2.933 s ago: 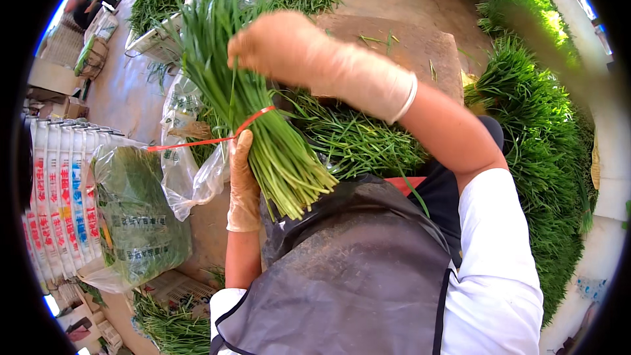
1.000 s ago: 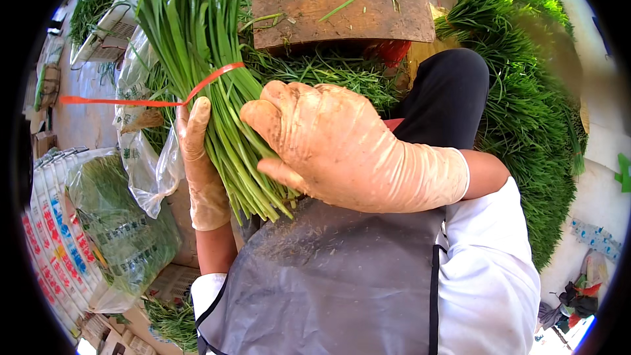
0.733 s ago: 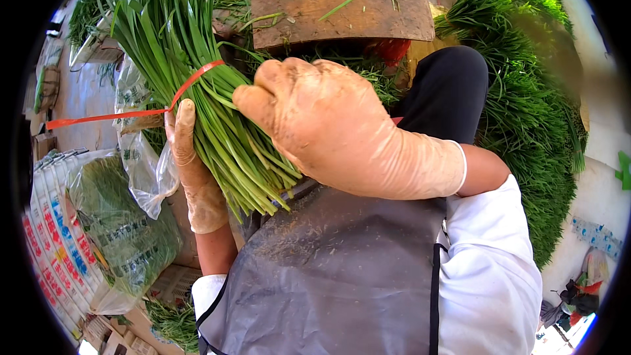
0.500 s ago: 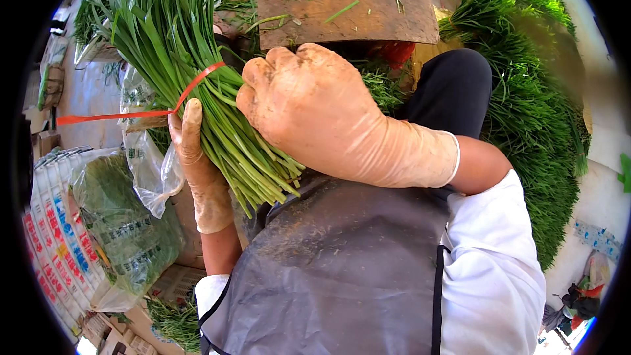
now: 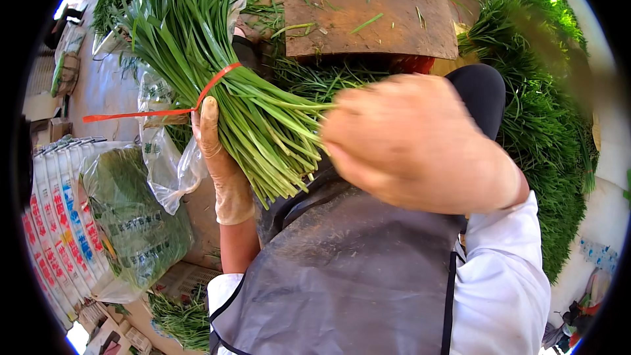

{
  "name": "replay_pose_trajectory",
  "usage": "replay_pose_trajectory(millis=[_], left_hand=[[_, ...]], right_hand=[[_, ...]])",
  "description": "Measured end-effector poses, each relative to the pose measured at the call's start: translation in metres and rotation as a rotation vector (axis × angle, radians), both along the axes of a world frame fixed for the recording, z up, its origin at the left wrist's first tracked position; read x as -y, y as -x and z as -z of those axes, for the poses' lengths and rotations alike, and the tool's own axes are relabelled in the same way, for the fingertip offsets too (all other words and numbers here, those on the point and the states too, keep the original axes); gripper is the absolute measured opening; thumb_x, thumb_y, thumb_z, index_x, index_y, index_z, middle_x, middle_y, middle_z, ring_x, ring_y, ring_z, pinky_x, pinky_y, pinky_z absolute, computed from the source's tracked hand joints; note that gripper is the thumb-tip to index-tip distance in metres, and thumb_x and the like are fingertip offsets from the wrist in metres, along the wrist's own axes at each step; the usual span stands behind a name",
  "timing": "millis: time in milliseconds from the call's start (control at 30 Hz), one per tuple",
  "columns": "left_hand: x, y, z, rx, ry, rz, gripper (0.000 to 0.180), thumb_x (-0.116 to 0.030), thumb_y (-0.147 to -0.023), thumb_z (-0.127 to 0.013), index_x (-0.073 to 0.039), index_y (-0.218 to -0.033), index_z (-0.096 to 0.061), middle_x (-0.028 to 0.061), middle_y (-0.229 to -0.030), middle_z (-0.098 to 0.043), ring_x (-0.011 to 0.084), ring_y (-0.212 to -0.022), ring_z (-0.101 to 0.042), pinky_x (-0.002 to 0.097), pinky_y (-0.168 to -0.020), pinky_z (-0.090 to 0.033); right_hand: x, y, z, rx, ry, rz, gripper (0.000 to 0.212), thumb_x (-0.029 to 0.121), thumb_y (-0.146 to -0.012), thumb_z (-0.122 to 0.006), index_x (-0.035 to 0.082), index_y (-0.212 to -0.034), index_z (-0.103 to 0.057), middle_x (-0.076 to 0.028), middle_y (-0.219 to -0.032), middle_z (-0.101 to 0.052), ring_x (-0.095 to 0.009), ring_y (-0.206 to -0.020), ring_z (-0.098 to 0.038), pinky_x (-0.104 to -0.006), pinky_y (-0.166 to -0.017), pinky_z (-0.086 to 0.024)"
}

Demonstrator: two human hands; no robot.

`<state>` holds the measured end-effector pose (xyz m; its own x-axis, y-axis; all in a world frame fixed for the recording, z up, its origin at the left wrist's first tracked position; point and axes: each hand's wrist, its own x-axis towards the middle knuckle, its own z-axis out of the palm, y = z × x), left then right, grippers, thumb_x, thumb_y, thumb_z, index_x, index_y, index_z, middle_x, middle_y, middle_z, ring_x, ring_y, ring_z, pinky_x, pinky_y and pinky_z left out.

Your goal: The person bundles green vegetable stalks using a red plastic tie by hand and then places the bundle into a plastic bag with other bundles.

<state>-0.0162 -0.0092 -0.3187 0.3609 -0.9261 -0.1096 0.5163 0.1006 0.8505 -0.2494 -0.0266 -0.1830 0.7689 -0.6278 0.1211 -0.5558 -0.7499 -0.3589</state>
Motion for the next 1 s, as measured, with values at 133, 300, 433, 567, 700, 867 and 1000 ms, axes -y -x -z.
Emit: replay_pose_trajectory(millis=[133, 300, 433, 567, 700, 867, 1000], left_hand=[[0.017, 0.004, -0.005, 0.099, 0.046, -0.016, 0.045, -0.034, -0.09, -0.059, -0.004, -0.122, -0.054, 0.0092, -0.109, -0.062, 0.0186, -0.092, -0.063, 0.0322, -0.081, -0.054], [0.012, -0.028, -0.005, 0.156, 0.026, -0.077, 0.048, -0.038, -0.09, -0.059, -0.003, -0.122, -0.055, 0.0085, -0.11, -0.062, 0.0188, -0.095, -0.063, 0.0336, -0.082, -0.054], [0.006, -0.05, -0.007, 0.091, 0.079, -0.153, 0.053, -0.031, -0.086, -0.063, -0.003, -0.128, -0.046, 0.0115, -0.114, -0.06, 0.0198, -0.099, -0.062, 0.0343, -0.087, -0.052], [-0.007, -0.063, -0.007, 0.145, 0.117, -0.2, 0.052, -0.032, -0.088, -0.061, -0.003, -0.128, -0.047, 0.0131, -0.117, -0.06, 0.0218, -0.101, -0.062, 0.0359, -0.089, -0.052], [-0.016, -0.058, -0.01, 0.09, 0.067, -0.24, 0.051, -0.032, -0.089, -0.059, -0.003, -0.129, -0.046, 0.0126, -0.118, -0.059, 0.0225, -0.101, -0.062, 0.0378, -0.088, -0.053], [-0.01, -0.041, -0.018, 0.081, 0.087, -0.208, 0.052, -0.033, -0.089, -0.057, -0.003, -0.13, -0.047, 0.0126, -0.118, -0.059, 0.0225, -0.101, -0.062, 0.0376, -0.088, -0.053], [-0.019, -0.049, -0.015, 0.023, 0.066, -0.231, 0.05, -0.034, -0.089, -0.057, -0.002, -0.127, -0.048, 0.013, -0.117, -0.059, 0.0228, -0.101, -0.062, 0.0375, -0.087, -0.054]], right_hand=[[-0.011, 0.077, -0.043, 0.35, -0.062, 0.405, 0.004, 0.002, -0.07, -0.063, 0.004, -0.073, -0.064, -0.005, -0.061, -0.055, -0.013, -0.055, -0.048, -0.0268, -0.051, -0.033], [0.006, 0.239, -0.036, 0.699, -0.081, 0.732, 0.018, 0.017, -0.088, -0.057, 0.003, -0.094, -0.065, 0.001, -0.076, -0.05, -0.007, -0.065, -0.037, -0.0233, -0.06, -0.029], [0.036, 0.267, 0.001, 0.43, -0.1, 1.046, 0.022, 0.028, -0.086, -0.061, 0.007, -0.089, -0.066, 0.003, -0.076, -0.048, -0.009, -0.066, -0.037, -0.0246, -0.06, -0.028], [0.053, 0.124, 0.073, -0.176, -0.25, 0.565, 0.024, 0.023, -0.088, -0.062, 0.004, -0.102, -0.067, -0.009, -0.094, -0.063, -0.022, -0.086, -0.06, -0.0333, -0.079, -0.047], [0.031, -0.016, 0.055, 0.343, -0.077, 0.163, 0.033, 0.019, -0.082, -0.07, 0.009, -0.113, -0.064, -0.011, -0.108, -0.063, -0.029, -0.105, -0.058, -0.0389, -0.091, -0.047], [0.031, -0.082, 0.058, 0.229, 0.3, -0.155, 0.018, 0.022, -0.075, -0.072, 0.013, -0.09, -0.069, -0.003, -0.101, -0.063, -0.02, -0.094, -0.06, -0.0347, -0.082, -0.047], [0.043, -0.029, 0.058, 0.544, -0.363, -0.047, 0.015, 0.015, -0.076, -0.07, 0.007, -0.088, -0.069, -0.004, -0.085, -0.065, -0.02, -0.079, -0.064, -0.0332, -0.067, -0.052]])
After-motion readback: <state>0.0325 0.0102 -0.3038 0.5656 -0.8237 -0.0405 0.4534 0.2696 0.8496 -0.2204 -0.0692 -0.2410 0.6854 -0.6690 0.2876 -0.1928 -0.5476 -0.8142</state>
